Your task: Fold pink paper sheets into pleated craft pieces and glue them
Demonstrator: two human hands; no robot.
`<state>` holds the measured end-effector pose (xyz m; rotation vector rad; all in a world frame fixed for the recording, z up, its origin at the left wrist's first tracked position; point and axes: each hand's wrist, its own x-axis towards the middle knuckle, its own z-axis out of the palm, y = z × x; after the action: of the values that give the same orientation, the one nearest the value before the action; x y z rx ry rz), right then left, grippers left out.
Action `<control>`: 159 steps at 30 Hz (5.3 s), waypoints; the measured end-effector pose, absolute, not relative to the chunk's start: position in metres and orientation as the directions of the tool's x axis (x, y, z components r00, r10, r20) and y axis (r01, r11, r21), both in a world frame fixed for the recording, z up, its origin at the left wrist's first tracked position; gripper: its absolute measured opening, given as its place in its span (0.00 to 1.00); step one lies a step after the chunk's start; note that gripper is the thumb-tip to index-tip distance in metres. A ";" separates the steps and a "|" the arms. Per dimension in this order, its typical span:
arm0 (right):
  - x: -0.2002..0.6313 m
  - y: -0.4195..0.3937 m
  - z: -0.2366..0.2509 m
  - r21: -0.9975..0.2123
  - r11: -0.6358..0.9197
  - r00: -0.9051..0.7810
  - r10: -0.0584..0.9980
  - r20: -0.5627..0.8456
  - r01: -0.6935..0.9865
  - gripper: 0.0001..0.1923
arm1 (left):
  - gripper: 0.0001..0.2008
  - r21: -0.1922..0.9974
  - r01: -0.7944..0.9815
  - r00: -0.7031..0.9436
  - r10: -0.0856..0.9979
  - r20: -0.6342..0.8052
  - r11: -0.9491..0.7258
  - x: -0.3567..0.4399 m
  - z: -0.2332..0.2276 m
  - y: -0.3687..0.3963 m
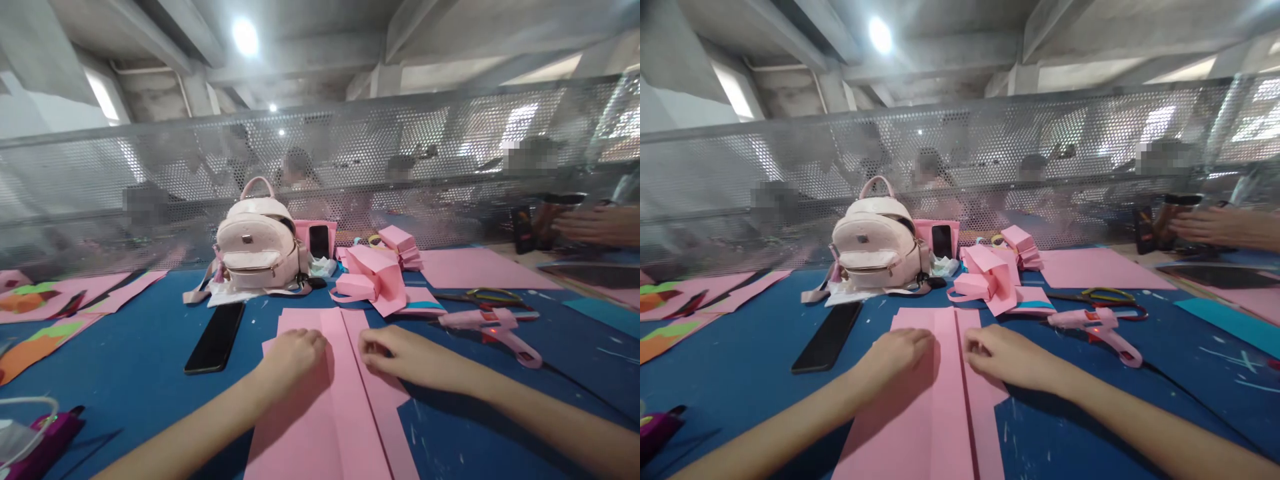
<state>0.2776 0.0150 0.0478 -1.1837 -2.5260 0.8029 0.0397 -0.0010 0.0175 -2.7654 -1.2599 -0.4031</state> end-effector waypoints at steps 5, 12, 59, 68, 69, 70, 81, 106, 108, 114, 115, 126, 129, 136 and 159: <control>0.245 0.056 0.023 -0.467 0.564 -0.556 0.813 0.171 0.681 0.12 | 0.17 -0.058 0.732 0.665 0.693 0.278 -0.679 0.048 -0.007 -0.023; 0.207 0.097 0.001 -0.353 0.568 -0.501 0.823 0.268 0.744 0.10 | 0.18 -0.066 0.737 0.650 0.678 0.343 -0.673 0.041 -0.013 -0.023; 0.213 0.110 -0.020 -0.536 0.610 -0.500 0.790 0.355 0.583 0.07 | 0.22 0.228 0.678 0.638 0.713 0.290 -0.699 0.035 -0.008 -0.022; 0.213 0.110 -0.020 -0.529 0.614 -0.503 0.787 0.356 0.586 0.07 | 0.21 0.252 0.683 0.630 0.727 0.272 -0.686 0.035 -0.008 -0.021; 0.213 0.110 -0.020 -0.528 0.615 -0.504 0.787 0.356 0.586 0.07 | 0.20 0.252 0.683 0.631 0.728 0.269 -0.685 0.035 -0.008 -0.021; 0.213 0.110 -0.021 -0.527 0.616 -0.505 0.786 0.356 0.586 0.07 | 0.20 0.251 0.683 0.633 0.727 0.267 -0.686 0.035 -0.008 -0.021; 0.213 0.109 -0.020 -0.505 0.621 -0.513 0.782 0.354 0.599 0.07 | 0.21 0.238 0.675 0.641 0.715 0.279 -0.698 0.035 -0.011 -0.022; 0.211 0.106 -0.017 -0.489 0.606 -0.507 0.794 0.335 0.627 0.06 | 0.19 0.254 0.663 0.648 0.709 0.277 -0.704 0.035 -0.008 -0.022; 0.211 0.107 -0.017 -0.485 0.610 -0.508 0.792 0.338 0.627 0.07 | 0.19 0.254 0.662 0.647 0.709 0.280 -0.705 0.035 -0.008 -0.023; 0.212 0.107 -0.018 -0.463 0.619 -0.512 0.785 0.348 0.635 0.06 | 0.20 0.249 0.667 0.637 0.710 0.300 -0.703 0.035 -0.008 -0.024; 0.212 0.106 -0.017 -0.457 0.620 -0.512 0.784 0.349 0.638 0.06 | 0.20 0.249 0.665 0.639 0.709 0.298 -0.704 0.035 -0.008 -0.024; 0.210 0.103 -0.016 -0.290 0.688 -0.574 0.720 0.390 0.666 0.06 | 0.21 0.264 0.659 0.653 0.710 0.265 -0.705 0.035 -0.005 -0.023; 0.208 0.101 -0.016 -0.212 0.715 -0.610 0.685 0.398 0.666 0.06 | 0.21 0.257 0.677 0.634 0.724 0.272 -0.690 0.036 -0.006 -0.023; 0.207 0.098 -0.013 -0.111 0.709 -0.618 0.671 0.410 0.696 0.06 | 0.22 0.258 0.661 0.655 0.710 0.259 -0.704 0.036 -0.004 -0.023; 0.211 0.108 -0.023 -0.009 0.681 -0.616 0.669 0.416 0.733 0.10 | 0.22 0.289 0.638 0.661 0.700 0.271 -0.714 0.035 -0.003 -0.023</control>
<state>0.2108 0.1078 -0.0234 -1.0955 -2.5063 -0.2266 0.0351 -0.0229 -0.0033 -3.0146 -1.2241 -0.6108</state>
